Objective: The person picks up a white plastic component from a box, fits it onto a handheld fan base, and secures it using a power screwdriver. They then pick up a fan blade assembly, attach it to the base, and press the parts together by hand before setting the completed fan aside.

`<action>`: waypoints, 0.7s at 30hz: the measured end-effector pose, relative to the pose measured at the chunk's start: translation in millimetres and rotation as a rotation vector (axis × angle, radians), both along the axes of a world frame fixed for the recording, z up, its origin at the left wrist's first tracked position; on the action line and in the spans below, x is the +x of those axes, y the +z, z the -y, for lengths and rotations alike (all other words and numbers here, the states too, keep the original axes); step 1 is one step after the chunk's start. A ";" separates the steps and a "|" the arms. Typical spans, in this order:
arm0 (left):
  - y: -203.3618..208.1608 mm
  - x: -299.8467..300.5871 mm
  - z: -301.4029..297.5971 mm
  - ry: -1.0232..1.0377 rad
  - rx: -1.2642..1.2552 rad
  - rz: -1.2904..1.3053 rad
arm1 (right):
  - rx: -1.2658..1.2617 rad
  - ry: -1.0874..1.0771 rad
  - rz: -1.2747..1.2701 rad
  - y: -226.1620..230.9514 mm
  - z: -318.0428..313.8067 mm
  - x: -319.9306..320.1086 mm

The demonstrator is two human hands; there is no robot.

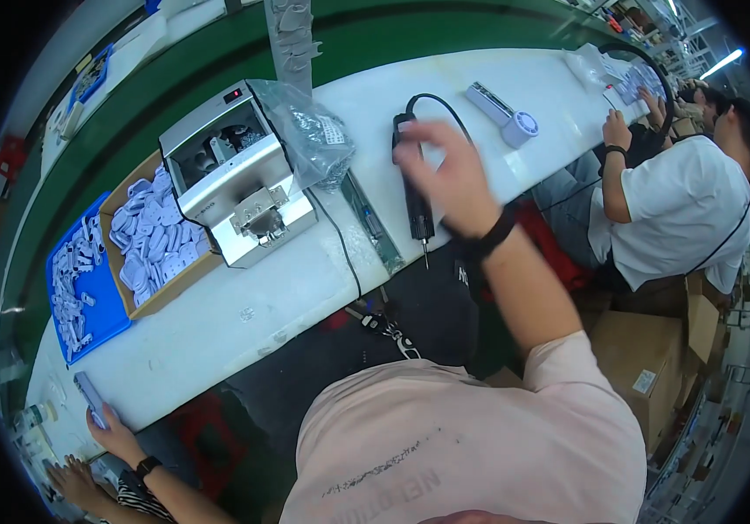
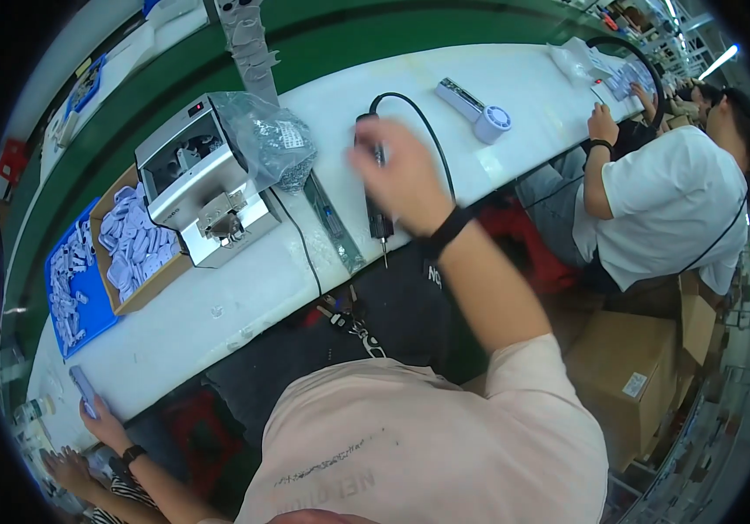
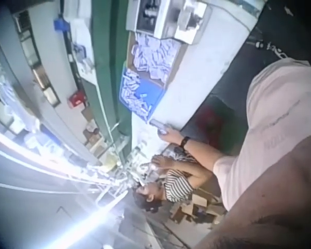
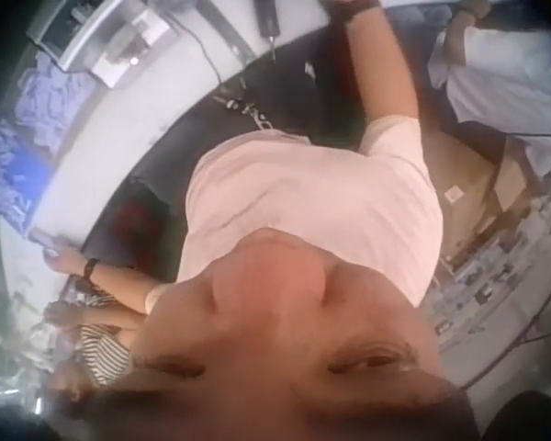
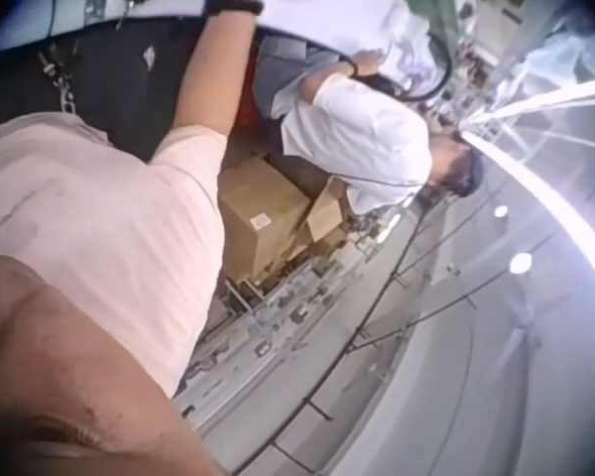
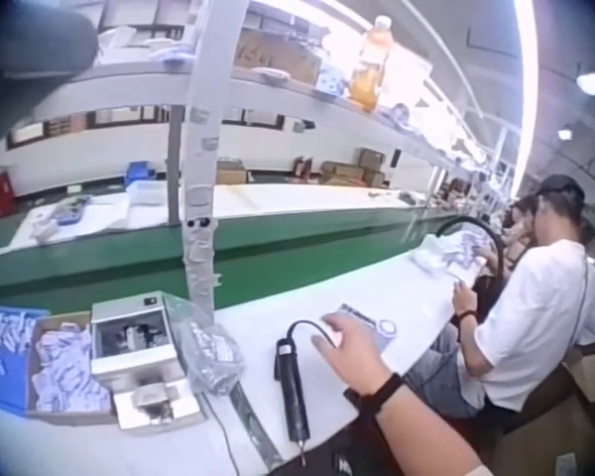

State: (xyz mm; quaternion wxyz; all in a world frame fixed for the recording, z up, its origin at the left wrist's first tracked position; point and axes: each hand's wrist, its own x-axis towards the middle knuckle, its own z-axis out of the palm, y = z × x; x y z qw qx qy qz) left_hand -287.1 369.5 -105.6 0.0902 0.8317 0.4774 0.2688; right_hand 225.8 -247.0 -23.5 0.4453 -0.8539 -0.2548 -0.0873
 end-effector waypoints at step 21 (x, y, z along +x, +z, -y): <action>108.8 275.7 195.7 -0.718 0.034 0.171 | 0.297 0.336 -0.411 72.1 9.6 -64.8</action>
